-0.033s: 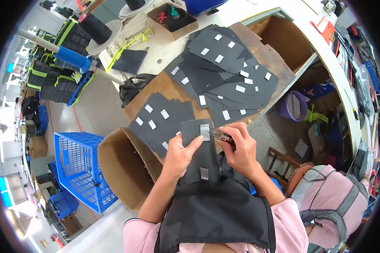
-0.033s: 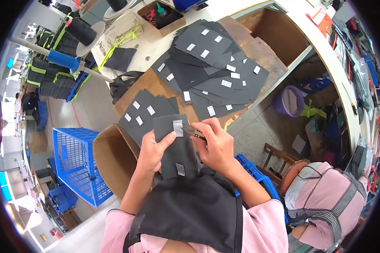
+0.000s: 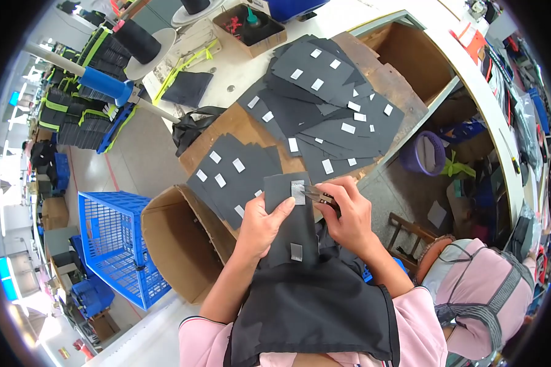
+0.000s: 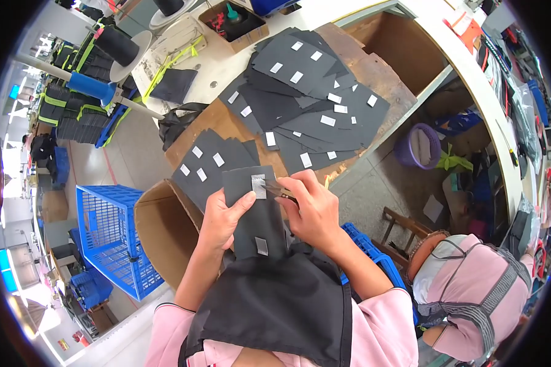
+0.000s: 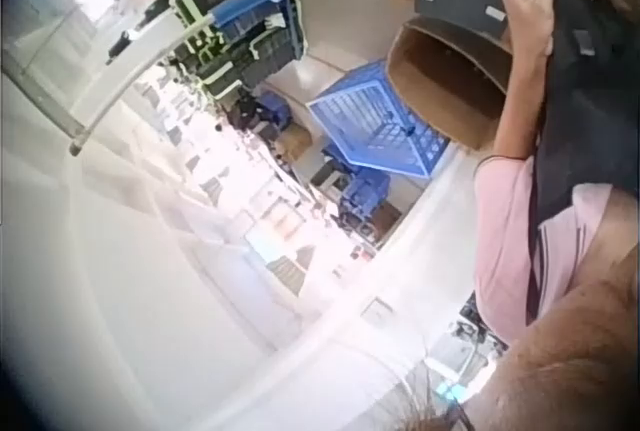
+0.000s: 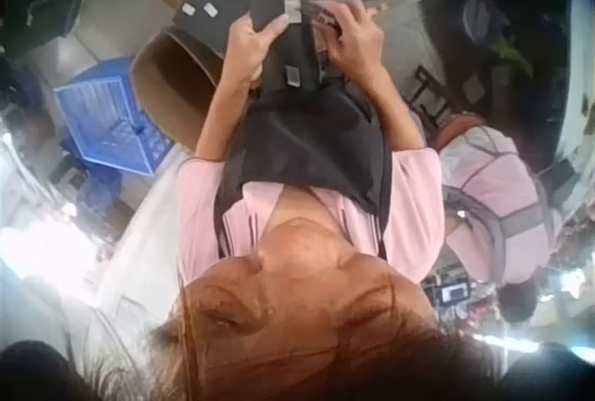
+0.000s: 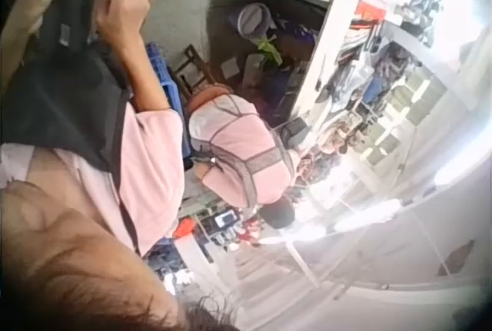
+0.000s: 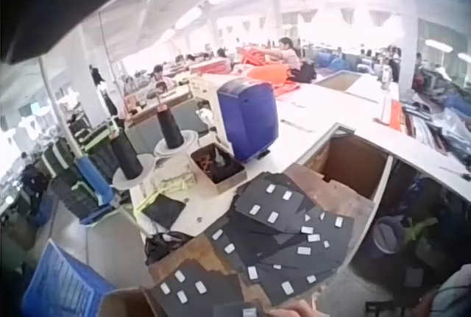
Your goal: The person is using scissors to trim excess material or threads from small black fabric pieces with white rectangular markings.
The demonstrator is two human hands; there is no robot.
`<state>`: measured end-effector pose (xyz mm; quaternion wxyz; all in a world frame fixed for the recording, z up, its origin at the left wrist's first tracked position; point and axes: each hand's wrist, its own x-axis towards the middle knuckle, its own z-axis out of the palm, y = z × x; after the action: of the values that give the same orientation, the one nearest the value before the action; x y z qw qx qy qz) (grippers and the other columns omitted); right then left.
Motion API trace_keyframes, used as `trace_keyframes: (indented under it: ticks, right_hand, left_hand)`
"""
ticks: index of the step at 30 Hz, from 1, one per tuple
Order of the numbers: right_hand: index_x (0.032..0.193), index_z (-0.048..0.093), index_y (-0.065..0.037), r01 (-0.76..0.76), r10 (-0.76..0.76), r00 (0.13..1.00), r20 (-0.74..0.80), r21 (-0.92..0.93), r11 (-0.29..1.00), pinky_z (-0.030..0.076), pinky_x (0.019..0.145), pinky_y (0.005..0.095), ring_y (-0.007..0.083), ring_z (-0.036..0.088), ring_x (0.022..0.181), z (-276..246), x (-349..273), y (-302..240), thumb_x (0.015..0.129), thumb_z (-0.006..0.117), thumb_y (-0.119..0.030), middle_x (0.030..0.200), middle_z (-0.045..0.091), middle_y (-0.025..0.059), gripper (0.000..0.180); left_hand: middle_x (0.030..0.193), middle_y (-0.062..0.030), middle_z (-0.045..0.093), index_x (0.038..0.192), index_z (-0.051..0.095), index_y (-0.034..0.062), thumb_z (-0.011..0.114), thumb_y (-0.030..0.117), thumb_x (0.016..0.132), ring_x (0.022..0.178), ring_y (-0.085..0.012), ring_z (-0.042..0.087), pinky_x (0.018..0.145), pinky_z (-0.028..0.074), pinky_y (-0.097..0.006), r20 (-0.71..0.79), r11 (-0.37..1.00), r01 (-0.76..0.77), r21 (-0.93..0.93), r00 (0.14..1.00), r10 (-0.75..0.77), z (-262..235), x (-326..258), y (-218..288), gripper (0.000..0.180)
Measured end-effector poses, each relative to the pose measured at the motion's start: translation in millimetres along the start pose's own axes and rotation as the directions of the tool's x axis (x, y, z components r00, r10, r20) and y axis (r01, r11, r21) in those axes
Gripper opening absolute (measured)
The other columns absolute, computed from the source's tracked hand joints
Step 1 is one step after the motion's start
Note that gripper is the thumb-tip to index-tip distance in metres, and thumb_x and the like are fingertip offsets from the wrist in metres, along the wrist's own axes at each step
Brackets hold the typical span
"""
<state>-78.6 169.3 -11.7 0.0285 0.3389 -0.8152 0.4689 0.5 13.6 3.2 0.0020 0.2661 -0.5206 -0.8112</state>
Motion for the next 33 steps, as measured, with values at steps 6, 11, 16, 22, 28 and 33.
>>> trace_keyframes:
  ticks: [6, 11, 16, 22, 28, 33]
  right_hand:
    - [0.098, 0.060, -0.007, -0.051, 0.048, 0.998, 0.041, 0.091, 0.995, 0.046, 0.054, 0.0317, 0.0238, 0.057, 0.061, 1.4, 4.8, 1.3, 0.068, 0.070, -0.005, 0.082, 0.056, 0.0059, 0.032]
    - [0.097, 0.061, -0.007, -0.067, 0.065, 0.998, 0.017, 0.147, 0.987, 0.045, 0.051, 0.0306, 0.0220, 0.057, 0.059, 8.0, 3.6, 3.0, 0.067, 0.071, -0.003, 0.079, 0.056, 0.0058, 0.032]
    - [0.093, 0.062, -0.006, 0.068, -0.065, 0.990, -0.123, 0.018, 0.998, 0.046, 0.053, 0.0308, 0.0223, 0.057, 0.060, 6.9, 2.9, 4.2, 0.068, 0.070, -0.002, 0.075, 0.055, 0.0066, 0.027]
    - [0.093, 0.060, -0.002, -0.221, 0.188, 0.974, 0.124, 0.360, 0.906, 0.044, 0.059, 0.0254, 0.0158, 0.054, 0.067, 0.0, 16.0, 10.6, 0.071, 0.066, 0.002, 0.081, 0.053, 0.0066, 0.024]
    - [0.115, 0.052, -0.004, -0.613, 0.347, 0.780, 0.521, 0.521, 0.594, 0.025, 0.051, 0.0198, 0.0039, 0.035, 0.062, 1.1, 43.6, 47.3, 0.081, 0.063, -0.024, 0.071, 0.039, -0.0057, 0.041]
    - [0.091, 0.057, -0.006, -0.748, 0.321, 0.663, 0.677, 0.618, 0.242, 0.025, 0.048, 0.0178, 0.0007, 0.037, 0.057, 3.3, 23.7, 40.1, 0.081, 0.066, -0.018, 0.069, 0.048, -0.0076, 0.018]
  left_hand:
    - [0.096, -0.0044, 0.063, 0.105, 0.058, -0.0018, 0.061, 0.009, 0.086, 0.085, -0.0093, 0.057, 0.077, 0.046, -0.025, 0.009, 0.999, 0.029, 0.028, 1.000, -0.030, -0.8, -1.4, 4.9, 0.022]
    - [0.094, -0.0044, 0.063, 0.104, 0.059, -0.0018, 0.060, 0.008, 0.085, 0.084, -0.0088, 0.057, 0.076, 0.047, -0.024, 0.021, 0.995, 0.076, 0.062, 0.997, -0.077, -1.3, -3.4, 5.8, 0.022]
    - [0.094, -0.0039, 0.063, 0.103, 0.060, -0.0018, 0.060, 0.008, 0.085, 0.084, -0.0087, 0.057, 0.075, 0.046, -0.024, 0.000, 0.994, 0.097, 0.051, 0.995, -0.097, -2.7, -2.5, 6.9, 0.021]
    - [0.095, -0.0043, 0.061, 0.102, 0.058, -0.0012, 0.057, 0.010, 0.087, 0.087, -0.0114, 0.057, 0.080, 0.045, -0.027, 0.018, 0.993, 0.084, 0.079, 0.996, -0.086, -11.1, 6.8, -6.0, 0.019]
    - [0.103, -0.0058, 0.057, 0.113, 0.049, -0.0002, 0.050, 0.018, 0.093, 0.099, -0.0136, 0.052, 0.086, 0.042, -0.028, -0.053, 0.997, 0.055, 0.057, 0.997, -0.052, -10.6, 12.9, -0.7, 0.027]
    - [0.102, -0.0077, 0.059, 0.111, 0.052, -0.0007, 0.068, 0.024, 0.081, 0.098, -0.0156, 0.055, 0.086, 0.044, -0.031, 0.016, 0.995, 0.061, -0.074, 0.998, -0.060, -6.0, 1.5, 7.9, 0.041]
